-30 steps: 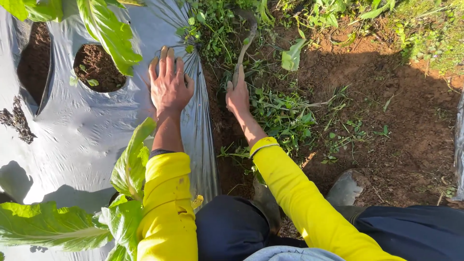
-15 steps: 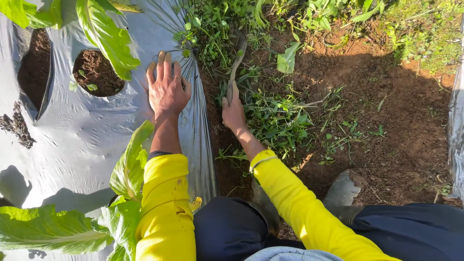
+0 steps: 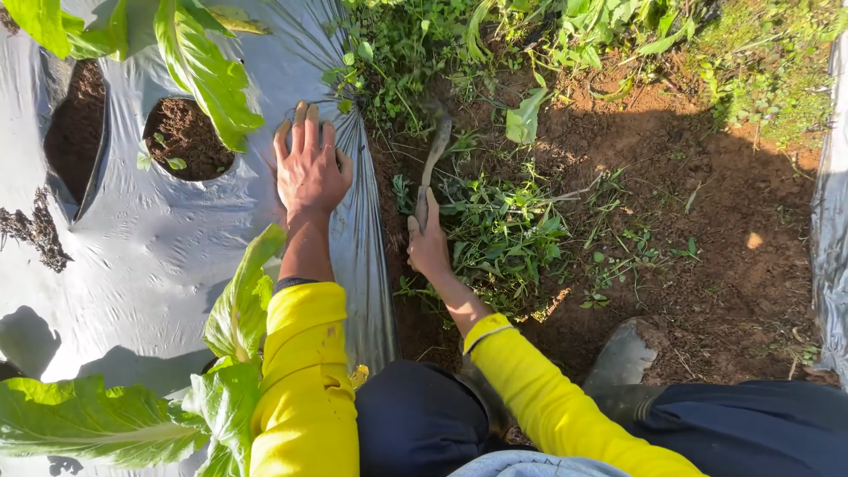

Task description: The person uses a sickle to remove weeds from the soil between rows of cabbage plants. The person repeatedly cuts the weeds at the base and pulls them out by hand, clearing the area around the crop plants.

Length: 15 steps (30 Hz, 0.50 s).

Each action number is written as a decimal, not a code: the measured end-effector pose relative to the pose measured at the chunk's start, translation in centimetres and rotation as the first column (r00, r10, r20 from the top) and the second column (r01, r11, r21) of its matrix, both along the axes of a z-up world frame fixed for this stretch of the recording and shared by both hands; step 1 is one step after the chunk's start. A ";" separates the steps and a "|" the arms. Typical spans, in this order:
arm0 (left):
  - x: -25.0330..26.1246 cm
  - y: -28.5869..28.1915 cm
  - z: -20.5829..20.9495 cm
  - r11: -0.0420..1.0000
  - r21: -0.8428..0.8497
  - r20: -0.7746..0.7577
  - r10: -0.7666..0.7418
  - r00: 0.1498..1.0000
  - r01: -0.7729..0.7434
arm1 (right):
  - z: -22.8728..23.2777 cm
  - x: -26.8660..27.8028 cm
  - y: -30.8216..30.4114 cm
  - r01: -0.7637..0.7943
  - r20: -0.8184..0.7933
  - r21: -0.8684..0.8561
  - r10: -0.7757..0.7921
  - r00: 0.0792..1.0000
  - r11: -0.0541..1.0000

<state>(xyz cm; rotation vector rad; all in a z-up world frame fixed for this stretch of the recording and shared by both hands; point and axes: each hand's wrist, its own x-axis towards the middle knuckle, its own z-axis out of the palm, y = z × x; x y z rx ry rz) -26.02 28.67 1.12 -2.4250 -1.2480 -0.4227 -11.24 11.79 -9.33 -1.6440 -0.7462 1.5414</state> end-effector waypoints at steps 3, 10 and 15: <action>0.1 0.0 -0.2 1.000 0.012 -0.013 0.008 1.000 -0.008 | 1.1 0.8 1.2 0.034 -0.044 -0.019 -0.035 0.998 0.999; 0.1 0.1 0.0 1.000 0.010 -0.023 0.015 1.000 -0.015 | 1.2 1.2 4.1 0.076 -0.031 -0.016 -0.077 0.997 0.997; -0.1 0.1 -0.4 1.000 0.009 0.010 -0.008 1.000 0.008 | 4.6 0.6 0.0 0.120 -0.215 -0.107 -0.141 0.966 0.987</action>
